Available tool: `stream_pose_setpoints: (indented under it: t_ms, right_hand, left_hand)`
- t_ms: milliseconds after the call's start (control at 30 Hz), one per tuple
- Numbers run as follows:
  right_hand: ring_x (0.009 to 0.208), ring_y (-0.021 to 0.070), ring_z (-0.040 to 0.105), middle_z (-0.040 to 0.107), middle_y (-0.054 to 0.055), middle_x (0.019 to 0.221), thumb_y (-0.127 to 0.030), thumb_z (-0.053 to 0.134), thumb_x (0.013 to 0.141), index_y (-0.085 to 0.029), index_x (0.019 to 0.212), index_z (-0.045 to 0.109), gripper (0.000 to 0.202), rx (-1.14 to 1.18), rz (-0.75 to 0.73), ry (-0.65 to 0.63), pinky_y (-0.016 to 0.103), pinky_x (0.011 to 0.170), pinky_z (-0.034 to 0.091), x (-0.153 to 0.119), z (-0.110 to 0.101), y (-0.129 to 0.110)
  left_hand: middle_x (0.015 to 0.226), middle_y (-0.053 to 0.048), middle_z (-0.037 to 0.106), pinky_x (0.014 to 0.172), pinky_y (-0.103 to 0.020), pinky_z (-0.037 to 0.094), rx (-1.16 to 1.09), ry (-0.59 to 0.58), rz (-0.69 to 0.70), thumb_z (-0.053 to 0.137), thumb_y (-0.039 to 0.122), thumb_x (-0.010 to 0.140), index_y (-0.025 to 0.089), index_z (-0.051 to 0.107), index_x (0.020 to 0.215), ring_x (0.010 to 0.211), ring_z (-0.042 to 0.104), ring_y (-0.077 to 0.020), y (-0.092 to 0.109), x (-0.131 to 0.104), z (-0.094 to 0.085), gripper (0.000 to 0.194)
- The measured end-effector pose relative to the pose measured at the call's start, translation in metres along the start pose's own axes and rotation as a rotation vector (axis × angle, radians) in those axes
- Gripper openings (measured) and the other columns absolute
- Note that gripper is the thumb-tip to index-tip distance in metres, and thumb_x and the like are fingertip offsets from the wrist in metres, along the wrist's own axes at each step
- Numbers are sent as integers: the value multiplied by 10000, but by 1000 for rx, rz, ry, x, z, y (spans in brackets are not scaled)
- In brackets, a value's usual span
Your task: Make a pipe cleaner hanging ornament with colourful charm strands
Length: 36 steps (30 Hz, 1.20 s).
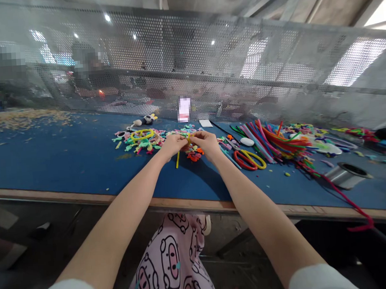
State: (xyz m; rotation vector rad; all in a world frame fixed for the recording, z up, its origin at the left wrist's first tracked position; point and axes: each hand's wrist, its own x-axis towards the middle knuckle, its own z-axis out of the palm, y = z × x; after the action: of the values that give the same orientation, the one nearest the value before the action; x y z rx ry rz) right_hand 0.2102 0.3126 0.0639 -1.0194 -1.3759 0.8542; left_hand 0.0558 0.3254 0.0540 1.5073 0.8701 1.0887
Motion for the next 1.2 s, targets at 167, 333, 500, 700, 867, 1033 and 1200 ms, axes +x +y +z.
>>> stream_pose_setpoints:
  t_ms: [167,333,500,700,867,1033,1200]
  right_hand:
    - [667,134,613,679,-4,703,-359,823,541,-187,714,664,291,139,80,-20,288,698,508,1,0,0]
    - [629,131,593,648,-7,659,-442,841,549,-194,709,642,356,169,107,-42,282,657,500,2,-1,-2]
    - [601,119,580,619,-38,639,-421,837,547,-217,766,582,394,156,131,-31,264,627,500,1,-1,-3]
    - [602,106,601,638,-42,647,-238,826,591,-211,793,599,305,283,275,-76,230,625,512,3,-4,-3]
    - [559,111,573,650,-9,621,-152,713,726,-197,752,639,91,280,487,-99,227,577,522,9,-10,-2]
    - [577,125,592,664,10,630,-143,660,785,-194,710,630,95,289,593,-144,256,625,562,11,-14,-1]
    - [592,129,605,681,20,641,-162,651,787,-190,707,654,85,275,585,-238,267,659,574,11,-19,-2]
  left_hand:
    - [752,-71,757,744,-298,603,-21,-23,-42,601,215,859,152,665,727,720,722,-159,2,1,-2,159]
    - [697,-50,741,708,-283,592,21,35,7,590,175,835,148,661,710,656,698,-142,1,0,-1,146]
    - [676,-31,736,674,-276,580,104,30,65,597,160,799,149,676,729,634,688,-144,-1,0,-1,106]
    - [657,-20,727,622,-255,554,190,18,99,571,138,777,159,667,699,601,668,-141,-2,-1,-1,125]
    - [608,9,683,591,-245,518,337,43,233,601,141,727,171,646,719,589,649,-147,-6,2,-3,54]
    - [631,7,681,612,-252,513,416,55,285,605,153,721,166,645,733,628,658,-158,-7,2,-4,44]
    - [650,-7,713,616,-256,537,231,-31,169,583,125,743,158,673,777,599,659,-147,-4,1,-2,102]
